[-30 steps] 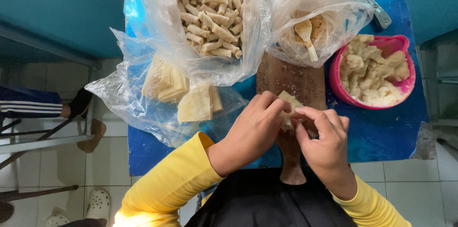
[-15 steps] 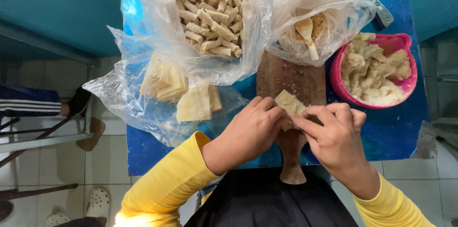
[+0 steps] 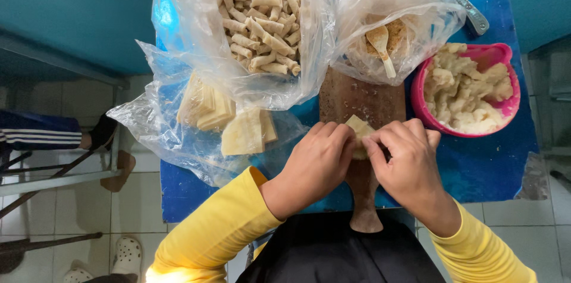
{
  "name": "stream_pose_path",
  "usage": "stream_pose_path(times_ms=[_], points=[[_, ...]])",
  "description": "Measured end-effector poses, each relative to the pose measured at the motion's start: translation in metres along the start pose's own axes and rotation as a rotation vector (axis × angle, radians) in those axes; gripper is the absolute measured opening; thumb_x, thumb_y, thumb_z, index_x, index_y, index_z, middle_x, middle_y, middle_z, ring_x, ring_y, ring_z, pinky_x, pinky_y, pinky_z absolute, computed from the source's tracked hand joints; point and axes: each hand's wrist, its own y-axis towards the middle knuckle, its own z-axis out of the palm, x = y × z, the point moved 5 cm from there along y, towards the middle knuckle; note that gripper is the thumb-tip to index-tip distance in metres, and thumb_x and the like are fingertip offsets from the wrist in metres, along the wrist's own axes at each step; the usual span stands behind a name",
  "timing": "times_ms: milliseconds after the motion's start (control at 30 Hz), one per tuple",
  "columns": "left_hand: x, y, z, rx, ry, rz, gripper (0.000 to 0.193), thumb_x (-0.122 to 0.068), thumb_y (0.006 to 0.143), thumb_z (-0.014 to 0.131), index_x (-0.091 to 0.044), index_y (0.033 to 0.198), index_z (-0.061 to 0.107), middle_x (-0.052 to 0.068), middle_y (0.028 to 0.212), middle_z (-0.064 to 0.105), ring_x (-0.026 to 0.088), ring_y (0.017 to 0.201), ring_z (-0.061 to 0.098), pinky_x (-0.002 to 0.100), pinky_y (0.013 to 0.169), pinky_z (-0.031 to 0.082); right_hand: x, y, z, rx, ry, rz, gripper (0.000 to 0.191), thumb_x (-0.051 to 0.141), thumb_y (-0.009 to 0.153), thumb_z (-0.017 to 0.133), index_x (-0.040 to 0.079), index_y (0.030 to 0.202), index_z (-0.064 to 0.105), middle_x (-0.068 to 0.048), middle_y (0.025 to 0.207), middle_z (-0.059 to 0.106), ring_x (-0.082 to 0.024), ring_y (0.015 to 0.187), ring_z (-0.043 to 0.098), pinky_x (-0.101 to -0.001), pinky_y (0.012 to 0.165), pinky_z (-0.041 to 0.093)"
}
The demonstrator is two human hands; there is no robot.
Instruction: The person sits at a small table and assembles filled snacks by hand. They take triangular dough wrappers, spoon brown powder onto a wrapper, add filling from a pink bowl, fold the wrapper closed, and set the finished piece aside, repeating the cycle.
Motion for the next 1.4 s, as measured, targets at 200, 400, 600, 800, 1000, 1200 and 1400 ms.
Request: stream_pose_path(times_ms=[200, 400, 600, 800, 1000, 1200, 1400], points=[[0.009, 0.005, -0.006, -0.050, -0.117, -0.054, 0.022, -0.004, 0.084, 0.069, 0.000, 0.102, 0.058, 0.015, 0.090, 0.058, 0.037, 0.087, 0.059, 0.046, 0.078, 0.049, -0.008, 0.004, 0.008, 0.010, -0.014, 0.090, 0.015, 0.022, 0.083, 0.081, 0.015, 0.080, 0.068, 0.001, 0.084, 0.063, -0.025, 0.088, 0.056, -0.0414, 0.081, 0.034], [0.005, 0.005, -0.004, 0.019, -0.048, 0.100, 0.016, 0.004, 0.087, 0.064, -0.006, 0.099, 0.062, 0.012, 0.096, 0.060, 0.035, 0.095, 0.060, 0.042, 0.084, 0.051, 0.003, 0.001, 0.003, 0.011, 0.037, -0.049, 0.016, 0.009, 0.083, 0.072, 0.017, 0.097, 0.072, 0.004, 0.095, 0.069, -0.022, 0.095, 0.059, -0.0404, 0.085, 0.035], [0.003, 0.002, -0.005, 0.072, -0.008, 0.133, 0.021, 0.002, 0.082, 0.064, -0.003, 0.102, 0.063, 0.015, 0.096, 0.060, 0.037, 0.094, 0.058, 0.043, 0.084, 0.050, 0.011, 0.001, -0.006, 0.057, -0.014, -0.131, 0.018, 0.015, 0.082, 0.073, 0.015, 0.100, 0.074, 0.003, 0.098, 0.070, -0.022, 0.096, 0.060, -0.0414, 0.083, 0.034], [0.008, 0.004, -0.002, 0.036, -0.037, 0.077, 0.012, -0.001, 0.090, 0.064, -0.004, 0.102, 0.064, 0.013, 0.095, 0.063, 0.036, 0.095, 0.060, 0.044, 0.084, 0.051, 0.002, 0.011, -0.001, 0.081, -0.008, -0.096, 0.007, 0.015, 0.084, 0.073, 0.016, 0.091, 0.076, 0.003, 0.090, 0.070, -0.022, 0.092, 0.059, -0.0414, 0.080, 0.035], [0.013, 0.005, -0.003, -0.062, 0.002, 0.048, 0.011, -0.003, 0.087, 0.066, -0.007, 0.097, 0.064, 0.015, 0.093, 0.060, 0.037, 0.090, 0.058, 0.044, 0.080, 0.050, -0.013, 0.023, 0.005, 0.168, 0.089, -0.004, 0.007, 0.020, 0.081, 0.076, 0.014, 0.084, 0.074, 0.000, 0.082, 0.068, -0.025, 0.086, 0.058, -0.0410, 0.077, 0.037], [0.010, 0.005, 0.000, 0.035, 0.040, 0.096, 0.026, 0.003, 0.079, 0.061, -0.007, 0.102, 0.063, 0.012, 0.098, 0.061, 0.035, 0.096, 0.058, 0.042, 0.086, 0.051, -0.001, 0.016, 0.001, 0.087, 0.021, -0.097, 0.010, 0.013, 0.084, 0.072, 0.014, 0.094, 0.074, 0.000, 0.093, 0.070, -0.025, 0.094, 0.059, -0.0421, 0.081, 0.037], [0.008, 0.005, -0.005, 0.064, 0.033, 0.131, 0.020, 0.001, 0.083, 0.060, -0.006, 0.102, 0.061, 0.011, 0.096, 0.061, 0.034, 0.095, 0.058, 0.042, 0.085, 0.050, 0.005, 0.014, -0.003, 0.050, -0.017, -0.160, 0.012, 0.016, 0.082, 0.073, 0.015, 0.094, 0.074, 0.002, 0.096, 0.071, -0.024, 0.094, 0.060, -0.0426, 0.083, 0.037]])
